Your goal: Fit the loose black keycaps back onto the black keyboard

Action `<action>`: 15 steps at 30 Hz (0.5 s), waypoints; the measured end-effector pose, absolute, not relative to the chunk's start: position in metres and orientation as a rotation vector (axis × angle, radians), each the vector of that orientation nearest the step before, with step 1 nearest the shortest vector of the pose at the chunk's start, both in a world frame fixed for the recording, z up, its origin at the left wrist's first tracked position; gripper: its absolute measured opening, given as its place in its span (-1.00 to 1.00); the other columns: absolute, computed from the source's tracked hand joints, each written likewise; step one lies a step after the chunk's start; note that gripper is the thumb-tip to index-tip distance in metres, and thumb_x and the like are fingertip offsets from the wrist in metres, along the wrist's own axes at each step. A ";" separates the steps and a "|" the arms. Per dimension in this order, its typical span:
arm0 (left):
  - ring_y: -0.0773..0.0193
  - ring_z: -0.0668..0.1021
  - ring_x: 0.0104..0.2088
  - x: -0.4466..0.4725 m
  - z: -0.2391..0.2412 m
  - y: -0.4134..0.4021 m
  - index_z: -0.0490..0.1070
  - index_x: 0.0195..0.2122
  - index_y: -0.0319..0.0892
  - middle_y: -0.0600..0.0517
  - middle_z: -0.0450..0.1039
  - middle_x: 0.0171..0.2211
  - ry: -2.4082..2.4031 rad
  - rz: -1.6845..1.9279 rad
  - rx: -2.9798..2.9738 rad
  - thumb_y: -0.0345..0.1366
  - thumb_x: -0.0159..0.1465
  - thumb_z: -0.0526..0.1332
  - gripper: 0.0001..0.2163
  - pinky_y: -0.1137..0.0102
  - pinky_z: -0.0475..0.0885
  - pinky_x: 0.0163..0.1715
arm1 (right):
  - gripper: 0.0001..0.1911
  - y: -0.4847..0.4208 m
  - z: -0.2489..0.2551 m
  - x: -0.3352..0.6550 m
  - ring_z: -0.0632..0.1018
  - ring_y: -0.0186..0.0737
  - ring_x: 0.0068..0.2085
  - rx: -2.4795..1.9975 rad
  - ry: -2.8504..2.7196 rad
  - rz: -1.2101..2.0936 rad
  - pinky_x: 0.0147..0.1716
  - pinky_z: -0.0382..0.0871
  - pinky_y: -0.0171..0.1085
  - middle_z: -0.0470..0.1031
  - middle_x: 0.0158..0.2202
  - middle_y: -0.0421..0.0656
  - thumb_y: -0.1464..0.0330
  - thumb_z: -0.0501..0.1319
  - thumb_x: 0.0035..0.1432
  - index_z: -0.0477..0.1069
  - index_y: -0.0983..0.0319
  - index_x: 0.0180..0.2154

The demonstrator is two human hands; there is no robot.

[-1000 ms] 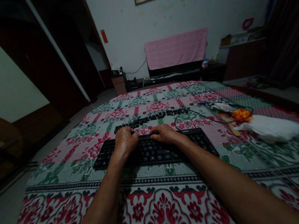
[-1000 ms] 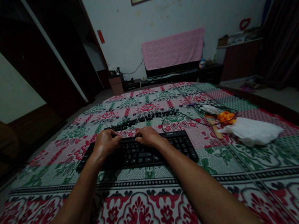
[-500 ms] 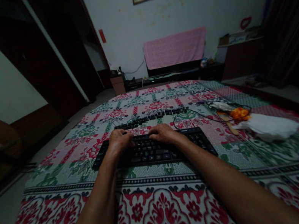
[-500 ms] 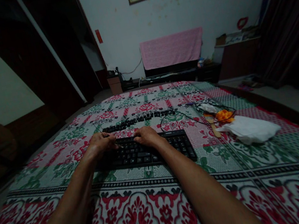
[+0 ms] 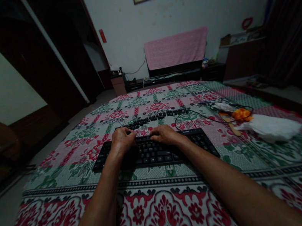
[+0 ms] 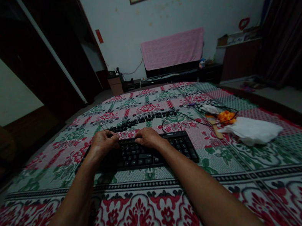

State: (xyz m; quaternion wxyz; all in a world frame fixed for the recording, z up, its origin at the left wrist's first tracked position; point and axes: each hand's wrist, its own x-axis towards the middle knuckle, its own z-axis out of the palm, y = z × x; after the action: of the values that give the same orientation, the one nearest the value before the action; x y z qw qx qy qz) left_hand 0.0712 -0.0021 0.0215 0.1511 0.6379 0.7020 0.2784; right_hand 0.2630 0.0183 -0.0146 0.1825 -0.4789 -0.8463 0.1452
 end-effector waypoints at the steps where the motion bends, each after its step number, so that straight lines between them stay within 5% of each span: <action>1: 0.31 0.51 -0.55 0.070 0.021 -0.001 0.48 -0.36 -0.25 0.02 0.48 -0.61 1.999 0.790 1.837 -0.23 0.04 0.18 -0.78 0.50 0.27 -0.55 | -0.74 0.018 -0.014 0.263 0.51 -0.27 -0.23 -1.349 -2.390 0.415 -0.28 0.27 -0.38 0.56 -0.26 -0.20 0.34 0.12 0.08 0.51 0.16 -0.20; 15: 0.30 0.51 -0.54 0.074 0.031 -0.011 0.44 -0.25 -0.22 0.04 0.48 -0.61 2.028 0.626 1.877 -0.18 0.06 0.19 -0.72 0.50 0.25 -0.54 | -0.75 0.017 -0.014 0.263 0.52 -0.27 -0.23 -1.349 -2.365 0.418 -0.29 0.27 -0.39 0.56 -0.26 -0.21 0.33 0.14 0.08 0.51 0.15 -0.20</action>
State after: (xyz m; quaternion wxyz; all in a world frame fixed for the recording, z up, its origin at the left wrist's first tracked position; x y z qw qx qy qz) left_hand 0.0741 -0.0115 0.0306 0.1535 0.6547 0.7072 0.2182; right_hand 0.2630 0.0166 -0.0142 0.1923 -0.4806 -0.8425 0.1487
